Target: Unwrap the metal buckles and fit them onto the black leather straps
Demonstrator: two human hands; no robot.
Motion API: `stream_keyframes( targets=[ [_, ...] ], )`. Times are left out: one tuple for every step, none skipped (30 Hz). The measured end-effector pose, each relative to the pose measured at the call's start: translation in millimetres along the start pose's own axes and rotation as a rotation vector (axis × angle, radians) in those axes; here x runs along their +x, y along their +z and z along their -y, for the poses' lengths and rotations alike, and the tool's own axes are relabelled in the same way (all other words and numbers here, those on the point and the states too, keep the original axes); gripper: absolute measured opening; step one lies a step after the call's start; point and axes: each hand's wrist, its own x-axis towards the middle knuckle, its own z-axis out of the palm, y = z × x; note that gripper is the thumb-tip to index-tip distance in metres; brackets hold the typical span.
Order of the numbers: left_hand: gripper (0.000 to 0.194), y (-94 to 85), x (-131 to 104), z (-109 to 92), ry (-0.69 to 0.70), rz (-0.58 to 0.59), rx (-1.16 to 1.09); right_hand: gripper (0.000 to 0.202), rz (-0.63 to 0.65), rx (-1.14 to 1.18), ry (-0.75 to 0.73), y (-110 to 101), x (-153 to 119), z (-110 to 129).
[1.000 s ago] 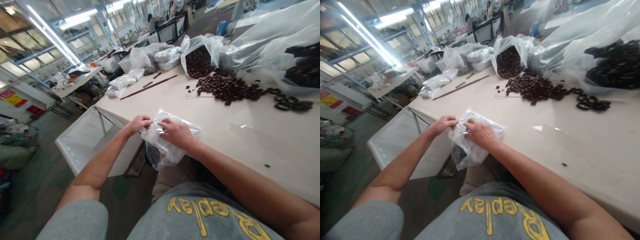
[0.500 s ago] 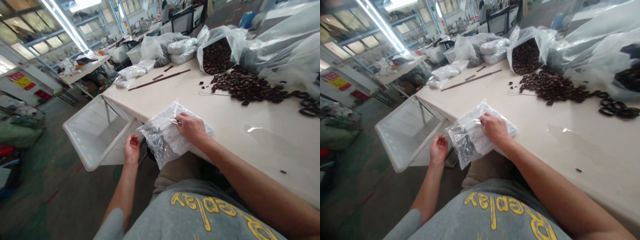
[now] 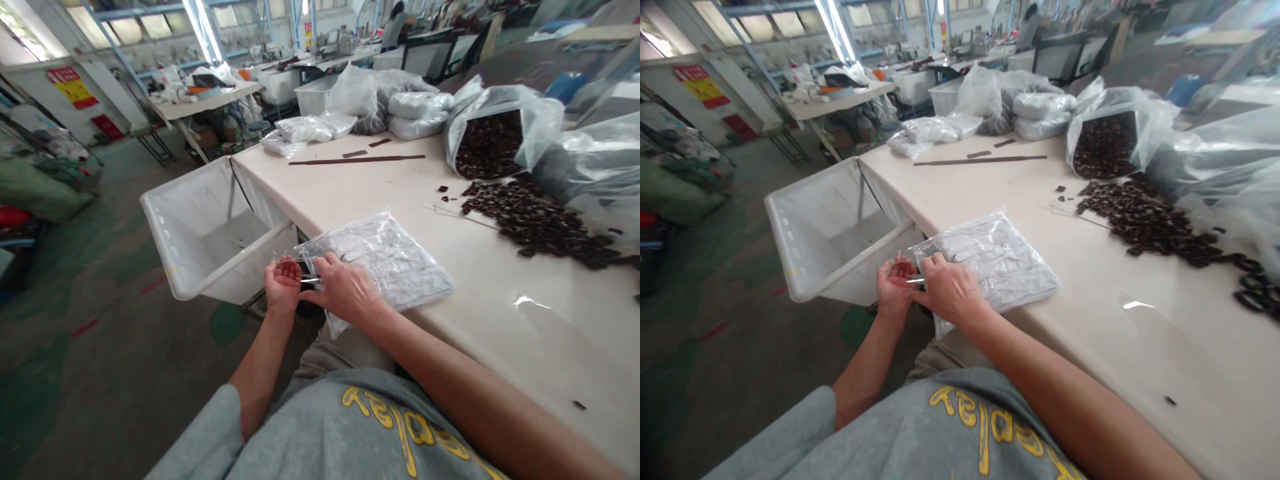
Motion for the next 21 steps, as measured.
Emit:
stream_keyframes(
  targets=[
    [0.032, 1.9, -1.3, 0.0, -0.023, -0.024, -0.069, 0.043, 0.029, -0.051, 0.022, 4.5, 2.3, 2.0],
    [0.031, 4.2, -2.5, 0.1, -0.047, -0.057, -0.145, 0.032, 0.055, -0.094, 0.041, 8.6, 3.8, 2.2],
    [0.028, 6.7, -3.6, 0.2, -0.058, -0.089, -0.200, 0.020, 0.077, -0.125, 0.053, 12.0, 4.4, 0.9],
    [0.025, 9.2, -4.8, 0.5, -0.058, -0.110, -0.211, 0.012, 0.094, -0.144, 0.060, 14.3, 4.3, -1.1],
    [0.021, 11.3, -6.1, 0.9, -0.054, -0.129, -0.212, 0.013, 0.104, -0.150, 0.066, 15.5, 3.8, -3.5],
    [0.019, 13.0, -7.4, 1.5, -0.057, -0.143, -0.212, 0.016, 0.103, -0.142, 0.075, 15.5, 3.1, -5.7],
    [0.017, 14.2, -8.8, 2.1, -0.059, -0.152, -0.215, 0.016, 0.095, -0.125, 0.084, 14.5, 2.5, -7.7],
    [0.016, 14.8, -10.2, 2.7, -0.058, -0.153, -0.218, 0.016, 0.084, -0.105, 0.089, 12.8, 2.2, -9.3],
    [0.016, 15.2, -11.5, 3.2, -0.053, -0.152, -0.222, 0.017, 0.073, -0.093, 0.084, 10.8, 2.5, -10.3],
    [0.016, 15.4, -12.4, 3.6, -0.052, -0.147, -0.225, 0.020, 0.063, -0.089, 0.069, 8.7, 3.4, -10.9],
    [0.016, 15.6, -13.1, 3.8, -0.054, -0.141, -0.231, 0.022, 0.056, -0.093, 0.049, 7.0, 5.0, -11.1],
    [0.017, 16.0, -13.3, 4.0, -0.057, -0.135, -0.240, 0.023, 0.054, -0.102, 0.029, 5.7, 7.3, -10.8],
    [0.018, 16.6, -13.2, 4.0, -0.057, -0.130, -0.251, 0.024, 0.056, -0.111, 0.015, 5.2, 10.3, -10.1],
    [0.019, 17.6, -12.7, 4.0, -0.055, -0.128, -0.261, 0.025, 0.059, -0.116, 0.010, 5.5, 13.8, -8.9],
    [0.019, 18.8, -12.2, 3.9, -0.047, -0.121, -0.270, 0.026, 0.058, -0.115, 0.013, 6.4, 17.7, -7.5],
    [0.019, 20.2, -11.8, 3.7, -0.034, -0.108, -0.277, 0.030, 0.052, -0.114, 0.025, 8.0, 21.8, -5.8],
    [0.018, 21.7, -11.6, 3.4, -0.019, -0.093, -0.282, 0.036, 0.043, -0.115, 0.041, 10.1, 25.9, -4.1],
    [0.018, 23.1, -11.8, 3.0, -0.008, -0.077, -0.283, 0.042, 0.032, -0.118, 0.059, 12.5, 29.8, -2.4],
    [0.018, 24.4, -12.3, 2.6, -0.002, -0.062, -0.284, 0.045, 0.022, -0.124, 0.079, 14.9, 33.3, -1.0],
    [0.018, 25.5, -13.1, 2.1, -0.002, -0.049, -0.284, 0.045, 0.017, -0.133, 0.096, 17.0, 36.2, 0.1],
    [0.018, 26.3, -14.0, 1.6, -0.004, -0.041, -0.285, 0.041, 0.021, -0.143, 0.105, 18.7, 38.6, 0.7]
  ],
)
